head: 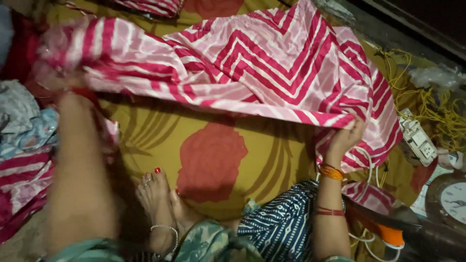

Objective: Ironing and folding a large piece of pink and white patterned fabric on a bed.

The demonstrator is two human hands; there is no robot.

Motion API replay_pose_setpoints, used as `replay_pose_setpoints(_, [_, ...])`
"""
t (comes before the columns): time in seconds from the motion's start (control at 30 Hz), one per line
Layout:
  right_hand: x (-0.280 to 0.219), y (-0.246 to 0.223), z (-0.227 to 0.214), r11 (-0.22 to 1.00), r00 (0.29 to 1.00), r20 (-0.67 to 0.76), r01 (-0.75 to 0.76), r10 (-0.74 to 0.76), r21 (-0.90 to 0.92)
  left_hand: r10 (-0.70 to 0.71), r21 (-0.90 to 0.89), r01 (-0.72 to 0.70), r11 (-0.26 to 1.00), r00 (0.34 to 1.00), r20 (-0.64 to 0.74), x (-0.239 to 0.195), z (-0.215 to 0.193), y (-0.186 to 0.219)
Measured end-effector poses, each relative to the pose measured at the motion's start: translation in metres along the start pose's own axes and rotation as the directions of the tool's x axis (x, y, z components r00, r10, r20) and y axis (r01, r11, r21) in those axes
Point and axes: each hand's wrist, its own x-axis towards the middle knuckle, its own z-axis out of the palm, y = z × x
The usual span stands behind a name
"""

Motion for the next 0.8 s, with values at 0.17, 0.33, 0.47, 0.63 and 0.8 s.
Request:
replay_pose_setpoints(0.17, [-0.022, 0.001, 0.009, 0.946, 0.924, 0.208, 0.323, -0.322, 0.029, -0.149, 0.338, 0.041, 0.940, 0.942, 0.300, -0.081, -0.036, -0.195])
replay_pose_setpoints(0.33, [-0.044, -0.012, 0.027, 0.898, 0.847, 0.297, 0.416, -0.441, 0.145, 0.046, 0.345, -0.137, 0.929, 0.965, 0.259, -0.072, -0.037, -0.060])
replay_pose_setpoints(0.47, [-0.044, -0.009, 0.024, 0.899, 0.862, 0.287, 0.439, -0.418, -0.008, 0.311, 0.284, -0.353, 0.892, 0.933, 0.184, 0.031, -0.041, 0.058])
replay_pose_setpoints(0.63, [0.022, 0.007, 0.058, 0.894, 0.825, 0.352, 0.438, -0.443, 0.098, 0.600, 0.232, -0.592, 0.772, 0.799, 0.041, 0.146, -0.043, 0.203])
replay_pose_setpoints(0.8, [0.285, 0.102, 0.127, 0.178, 0.356, 0.481, 0.910, -0.801, -0.375, 0.671, 0.136, -0.660, 0.739, 0.740, -0.051, 0.190, -0.053, 0.272])
